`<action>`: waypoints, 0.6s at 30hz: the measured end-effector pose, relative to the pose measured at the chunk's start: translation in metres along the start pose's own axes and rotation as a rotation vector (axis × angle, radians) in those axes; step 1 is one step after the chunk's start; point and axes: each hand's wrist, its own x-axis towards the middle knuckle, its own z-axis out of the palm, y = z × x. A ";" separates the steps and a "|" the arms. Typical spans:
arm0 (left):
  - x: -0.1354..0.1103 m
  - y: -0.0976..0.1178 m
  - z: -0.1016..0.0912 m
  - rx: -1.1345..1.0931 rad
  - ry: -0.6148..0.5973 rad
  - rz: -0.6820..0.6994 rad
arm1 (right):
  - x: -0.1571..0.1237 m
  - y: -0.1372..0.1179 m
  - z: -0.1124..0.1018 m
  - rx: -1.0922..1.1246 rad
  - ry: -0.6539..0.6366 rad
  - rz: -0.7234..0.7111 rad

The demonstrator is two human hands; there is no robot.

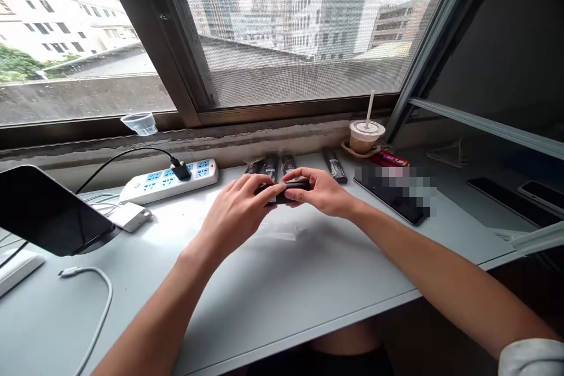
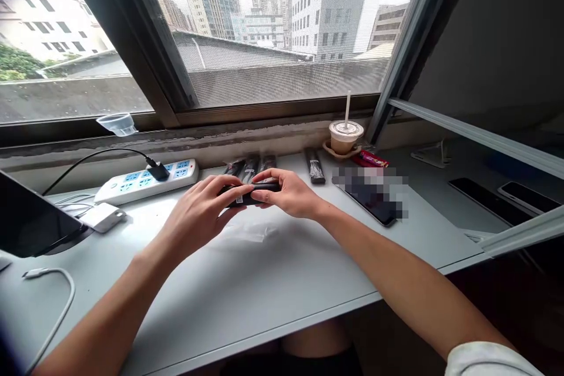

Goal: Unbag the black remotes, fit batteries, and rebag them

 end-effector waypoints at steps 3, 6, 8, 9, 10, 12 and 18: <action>0.000 0.002 0.000 0.005 -0.007 -0.002 | -0.001 -0.001 -0.002 0.027 -0.021 0.020; 0.000 0.002 0.001 -0.018 -0.022 -0.007 | -0.003 -0.002 -0.005 -0.025 -0.024 0.026; -0.001 -0.001 0.002 -0.035 -0.026 -0.016 | -0.004 -0.002 -0.008 -0.197 0.007 -0.003; -0.002 -0.003 0.004 -0.037 -0.027 -0.024 | -0.004 -0.002 -0.009 -0.316 0.027 -0.032; -0.003 -0.005 0.005 -0.034 -0.030 -0.035 | -0.004 -0.001 -0.011 -0.434 0.051 -0.069; -0.006 -0.011 0.007 -0.020 -0.047 -0.064 | -0.003 0.002 -0.015 -0.605 0.096 -0.135; -0.009 -0.022 0.008 -0.028 -0.090 -0.132 | 0.000 0.002 -0.021 -0.557 0.127 -0.152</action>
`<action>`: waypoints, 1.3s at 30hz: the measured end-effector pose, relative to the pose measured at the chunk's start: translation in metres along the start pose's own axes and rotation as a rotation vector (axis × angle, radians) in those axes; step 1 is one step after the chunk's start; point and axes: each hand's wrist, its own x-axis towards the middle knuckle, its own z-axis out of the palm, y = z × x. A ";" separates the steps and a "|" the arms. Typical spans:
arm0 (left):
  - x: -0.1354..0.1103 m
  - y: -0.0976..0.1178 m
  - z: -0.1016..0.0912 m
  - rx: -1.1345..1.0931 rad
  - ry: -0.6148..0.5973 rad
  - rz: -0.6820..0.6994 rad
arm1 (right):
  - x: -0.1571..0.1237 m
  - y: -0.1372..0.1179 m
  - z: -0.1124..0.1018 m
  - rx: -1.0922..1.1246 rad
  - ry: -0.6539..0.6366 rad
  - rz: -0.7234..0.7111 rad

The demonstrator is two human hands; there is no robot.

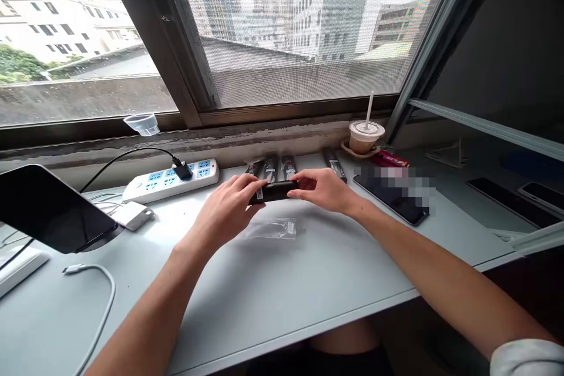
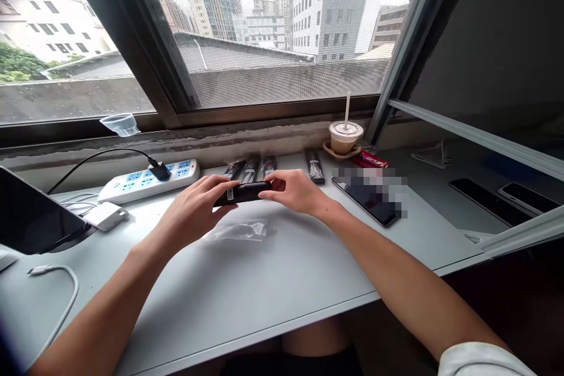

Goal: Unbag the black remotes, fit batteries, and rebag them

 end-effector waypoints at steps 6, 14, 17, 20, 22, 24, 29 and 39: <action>-0.003 -0.014 -0.004 0.028 -0.018 -0.116 | 0.001 -0.002 -0.016 0.096 -0.035 0.086; -0.005 -0.019 -0.002 -0.001 -0.046 -0.148 | 0.003 0.011 -0.015 0.002 -0.028 -0.098; -0.005 -0.018 -0.002 -0.008 -0.053 -0.148 | 0.005 0.015 -0.016 0.005 -0.031 -0.155; -0.005 -0.018 -0.002 -0.018 -0.053 -0.150 | 0.007 0.018 -0.016 -0.019 -0.040 -0.170; -0.005 -0.018 -0.002 -0.021 -0.050 -0.150 | 0.008 0.019 -0.016 -0.044 -0.043 -0.182; -0.005 -0.018 -0.002 -0.023 -0.048 -0.146 | 0.008 0.020 -0.016 -0.078 -0.036 -0.199; -0.006 -0.020 0.002 -0.032 -0.041 -0.124 | 0.008 0.022 -0.016 -0.142 -0.027 -0.236; -0.006 -0.020 0.002 -0.028 -0.021 -0.120 | 0.005 0.013 -0.016 -0.120 -0.033 -0.187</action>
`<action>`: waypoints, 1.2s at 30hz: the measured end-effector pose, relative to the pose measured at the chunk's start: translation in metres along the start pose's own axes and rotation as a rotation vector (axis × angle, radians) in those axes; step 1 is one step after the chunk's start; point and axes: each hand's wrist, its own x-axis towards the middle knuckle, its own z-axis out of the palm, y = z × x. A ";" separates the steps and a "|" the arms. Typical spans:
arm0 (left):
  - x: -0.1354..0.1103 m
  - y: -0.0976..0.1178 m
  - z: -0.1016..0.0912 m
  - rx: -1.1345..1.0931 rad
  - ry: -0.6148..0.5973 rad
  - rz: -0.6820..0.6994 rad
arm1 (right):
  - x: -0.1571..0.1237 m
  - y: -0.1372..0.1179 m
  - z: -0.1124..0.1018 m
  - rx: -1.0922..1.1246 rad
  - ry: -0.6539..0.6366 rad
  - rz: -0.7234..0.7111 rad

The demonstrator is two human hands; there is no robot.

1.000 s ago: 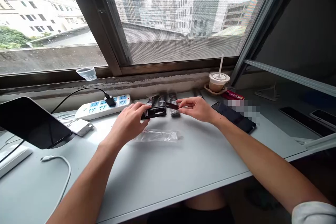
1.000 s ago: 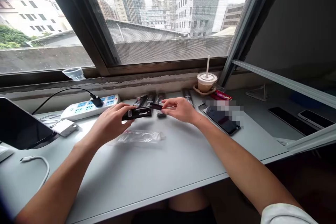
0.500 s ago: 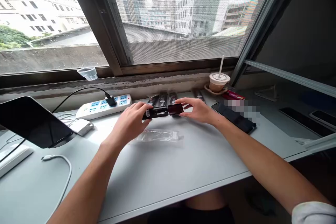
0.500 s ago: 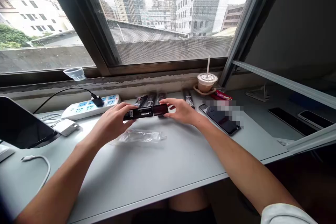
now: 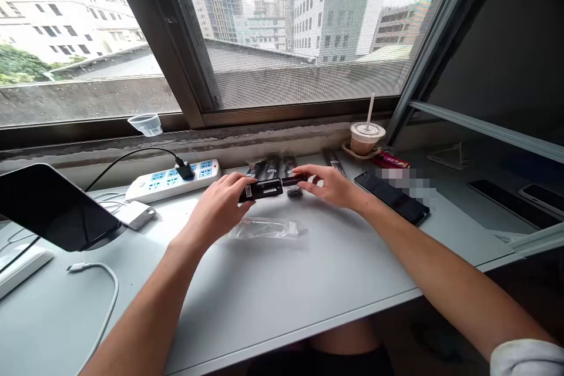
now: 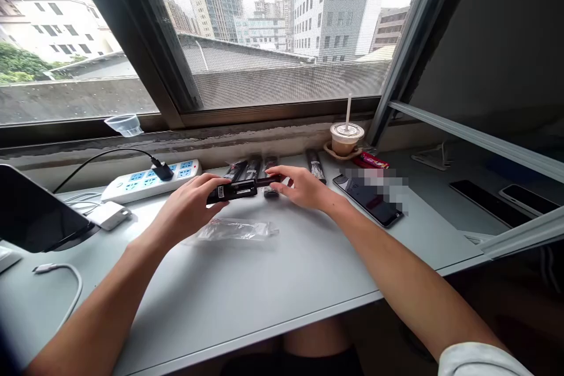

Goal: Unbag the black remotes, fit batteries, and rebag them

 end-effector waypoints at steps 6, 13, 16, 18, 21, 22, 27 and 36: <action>0.003 0.010 0.000 -0.037 0.056 0.070 | 0.002 -0.009 0.005 0.259 -0.050 0.246; 0.004 0.030 0.002 -0.184 0.089 0.253 | 0.000 -0.019 0.026 0.394 -0.055 0.289; 0.004 0.037 0.004 -0.238 0.116 0.284 | -0.002 -0.025 0.032 0.306 0.038 0.260; 0.004 0.041 0.004 -0.245 0.133 0.293 | -0.004 -0.028 0.035 0.231 0.094 0.193; 0.003 0.046 0.003 -0.257 0.136 0.279 | -0.006 -0.032 0.038 0.179 0.132 0.150; 0.004 0.047 0.002 -0.262 0.128 0.273 | -0.006 -0.032 0.037 0.192 0.130 0.161; 0.006 0.048 -0.001 -0.274 0.066 0.258 | -0.002 -0.032 0.024 0.359 -0.100 0.215; 0.006 0.054 -0.021 -0.177 0.296 0.138 | 0.005 -0.020 0.000 0.729 0.103 0.395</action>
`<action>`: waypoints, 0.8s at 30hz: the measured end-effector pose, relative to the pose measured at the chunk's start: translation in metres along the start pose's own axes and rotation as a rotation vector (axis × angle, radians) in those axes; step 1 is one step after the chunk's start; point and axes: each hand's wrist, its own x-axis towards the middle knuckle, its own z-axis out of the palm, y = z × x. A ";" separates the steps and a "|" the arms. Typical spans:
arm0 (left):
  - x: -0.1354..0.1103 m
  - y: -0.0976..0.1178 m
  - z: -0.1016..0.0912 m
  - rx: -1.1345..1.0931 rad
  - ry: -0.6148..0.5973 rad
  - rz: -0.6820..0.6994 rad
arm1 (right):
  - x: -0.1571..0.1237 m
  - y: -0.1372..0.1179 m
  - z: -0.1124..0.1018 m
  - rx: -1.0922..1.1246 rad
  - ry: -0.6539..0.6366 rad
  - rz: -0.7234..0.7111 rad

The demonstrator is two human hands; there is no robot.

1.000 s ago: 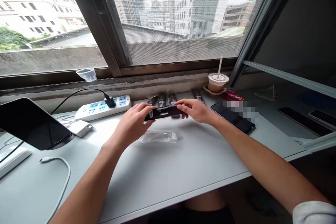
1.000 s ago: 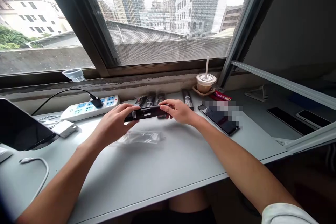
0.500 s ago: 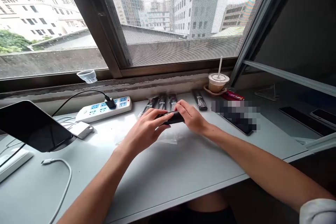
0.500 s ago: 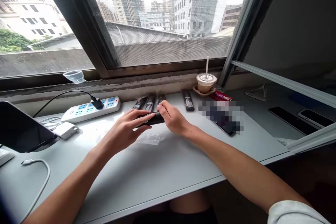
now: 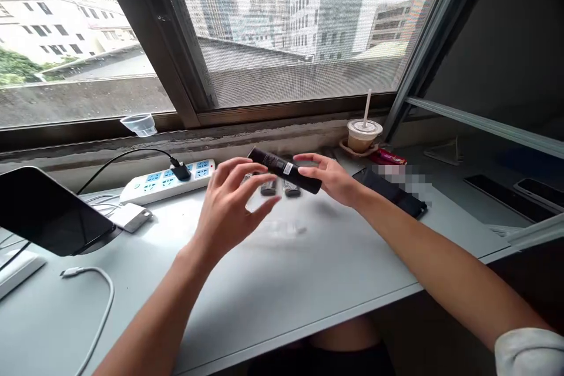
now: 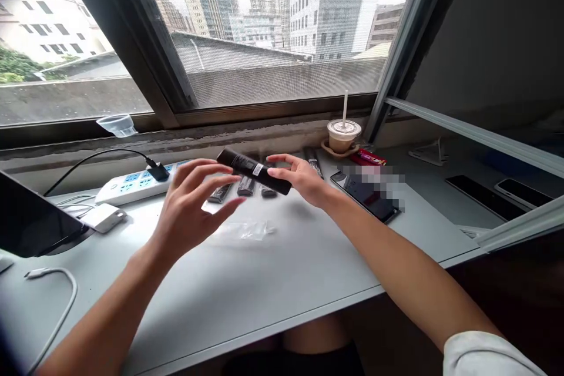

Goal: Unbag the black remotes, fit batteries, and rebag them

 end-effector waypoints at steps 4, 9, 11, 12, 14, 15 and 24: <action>-0.007 -0.005 -0.004 -0.143 -0.502 -0.030 | 0.001 -0.003 -0.009 0.060 -0.041 -0.003; -0.017 -0.015 -0.001 -0.115 -0.731 -0.217 | -0.002 -0.004 -0.009 -0.015 -0.056 0.021; -0.019 -0.021 -0.002 -0.100 -0.722 -0.249 | -0.004 -0.005 -0.009 -0.058 -0.044 0.037; -0.020 -0.023 -0.002 -0.097 -0.708 -0.255 | -0.004 -0.005 -0.010 -0.076 -0.051 0.053; -0.021 -0.029 -0.004 -0.109 -0.674 -0.252 | -0.005 -0.007 -0.012 -0.102 -0.066 0.090; -0.021 -0.032 -0.005 -0.117 -0.658 -0.250 | -0.005 -0.007 -0.013 -0.110 -0.069 0.106; -0.017 -0.014 -0.005 -0.184 -0.624 -0.317 | -0.002 -0.003 -0.006 -0.142 0.052 0.090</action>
